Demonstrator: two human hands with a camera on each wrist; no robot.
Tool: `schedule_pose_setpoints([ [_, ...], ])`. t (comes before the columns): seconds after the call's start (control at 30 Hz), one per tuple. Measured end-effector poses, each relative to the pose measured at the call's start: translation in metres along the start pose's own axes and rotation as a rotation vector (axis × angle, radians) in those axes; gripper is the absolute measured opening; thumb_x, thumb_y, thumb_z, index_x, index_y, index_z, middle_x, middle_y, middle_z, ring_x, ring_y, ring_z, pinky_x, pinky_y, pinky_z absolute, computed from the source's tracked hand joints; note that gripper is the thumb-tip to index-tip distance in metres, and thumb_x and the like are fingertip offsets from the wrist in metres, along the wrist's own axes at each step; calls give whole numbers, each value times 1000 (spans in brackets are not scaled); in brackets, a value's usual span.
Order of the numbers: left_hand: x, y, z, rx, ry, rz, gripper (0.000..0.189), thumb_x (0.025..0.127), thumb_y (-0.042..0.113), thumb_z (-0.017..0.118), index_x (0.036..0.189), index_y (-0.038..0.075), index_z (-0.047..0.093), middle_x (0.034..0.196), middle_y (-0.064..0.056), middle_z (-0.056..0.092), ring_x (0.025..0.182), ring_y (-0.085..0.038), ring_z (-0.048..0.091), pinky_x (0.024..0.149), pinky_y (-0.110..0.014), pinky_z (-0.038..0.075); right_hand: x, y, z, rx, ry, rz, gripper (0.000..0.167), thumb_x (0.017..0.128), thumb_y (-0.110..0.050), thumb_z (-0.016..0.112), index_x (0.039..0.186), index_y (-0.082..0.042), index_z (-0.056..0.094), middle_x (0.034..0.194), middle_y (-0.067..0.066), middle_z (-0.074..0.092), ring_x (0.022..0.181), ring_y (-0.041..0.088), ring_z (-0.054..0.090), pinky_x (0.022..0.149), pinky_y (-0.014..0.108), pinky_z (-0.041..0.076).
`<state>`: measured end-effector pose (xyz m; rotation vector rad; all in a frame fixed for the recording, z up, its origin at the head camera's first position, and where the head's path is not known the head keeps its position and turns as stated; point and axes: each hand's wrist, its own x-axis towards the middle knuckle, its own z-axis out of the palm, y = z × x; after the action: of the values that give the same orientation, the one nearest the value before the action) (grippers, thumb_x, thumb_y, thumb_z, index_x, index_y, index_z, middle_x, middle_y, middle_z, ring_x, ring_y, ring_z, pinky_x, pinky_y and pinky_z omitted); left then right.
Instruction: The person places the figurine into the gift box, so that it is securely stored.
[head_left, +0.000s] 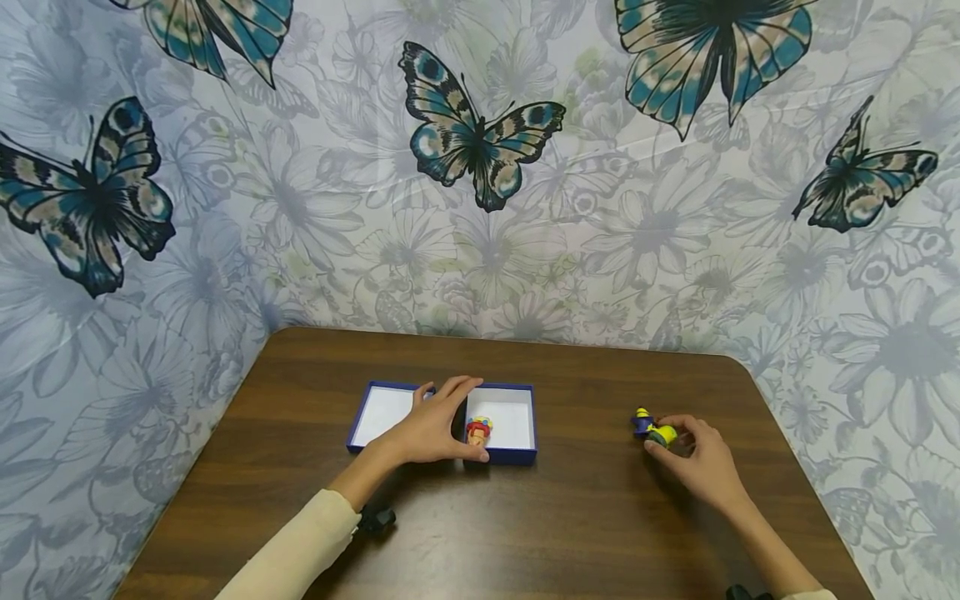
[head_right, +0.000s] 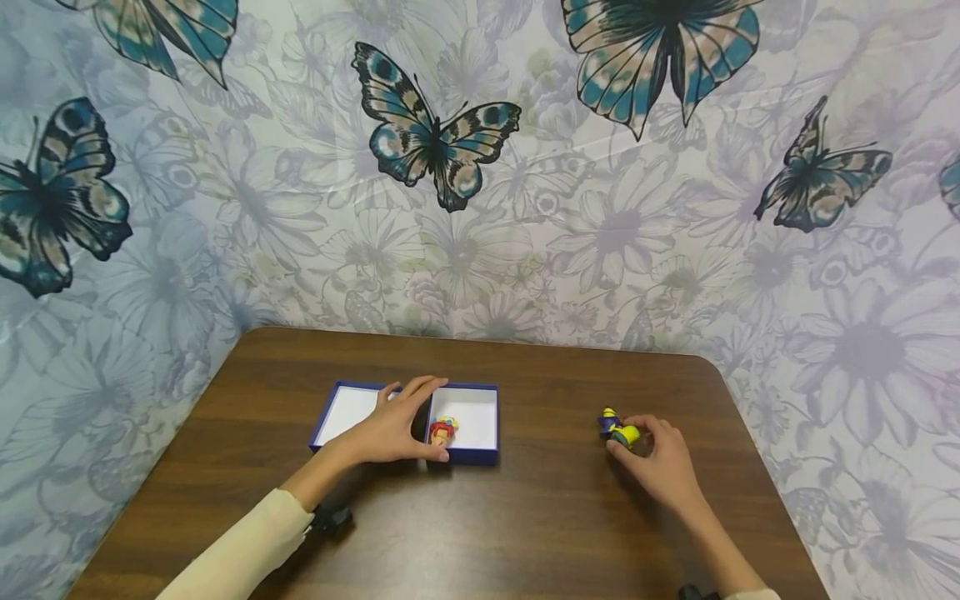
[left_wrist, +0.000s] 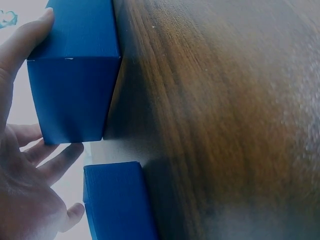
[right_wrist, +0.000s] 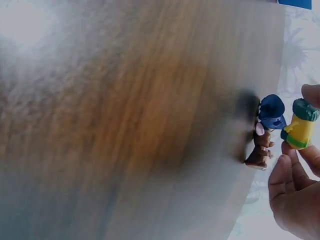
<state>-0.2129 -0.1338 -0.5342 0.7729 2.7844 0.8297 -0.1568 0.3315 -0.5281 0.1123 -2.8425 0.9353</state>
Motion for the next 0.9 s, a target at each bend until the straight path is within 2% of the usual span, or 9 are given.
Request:
schedule_pose_setpoints([
  [0.2,1,-1,0,7,0,-1,125,76,77,84,172,21,27,174,-6,34,153,-26,51,127,-72,11,1,-5,-1,62,21,-27,42,91,-21,87,125,-7,67,100,10,70,83,7,56,69,20,47],
  [0.37,1,-1,0,10,-4,1,125,76,77,84,172,20,27,174,-6,34,153,-26,51,126,-73,12,2,-6,0,91,22,-26,47,90,-14,86,131,-6,63,106,12,74,84,-3,57,73,15,50],
  [0.6,0,-1,-1,14,-3,-3,124,76,76,84,172,25,25,174,-6,34,152,-25,52,126,-72,12,4,-9,1,148,35,-86,57,89,-6,83,141,0,60,126,21,72,91,-2,59,77,11,50],
  [0.8,1,-2,-1,11,-4,0,125,76,76,85,172,22,26,173,-5,34,152,-25,52,126,-72,12,4,-9,1,113,28,-77,51,89,-5,82,138,-5,66,121,17,72,91,-1,60,79,12,49],
  [0.9,0,-1,-1,9,-3,2,125,76,76,85,172,21,27,173,-5,35,152,-25,52,126,-72,12,6,-9,3,130,34,-84,50,87,-3,83,134,-3,65,122,17,66,95,3,60,80,8,49],
])
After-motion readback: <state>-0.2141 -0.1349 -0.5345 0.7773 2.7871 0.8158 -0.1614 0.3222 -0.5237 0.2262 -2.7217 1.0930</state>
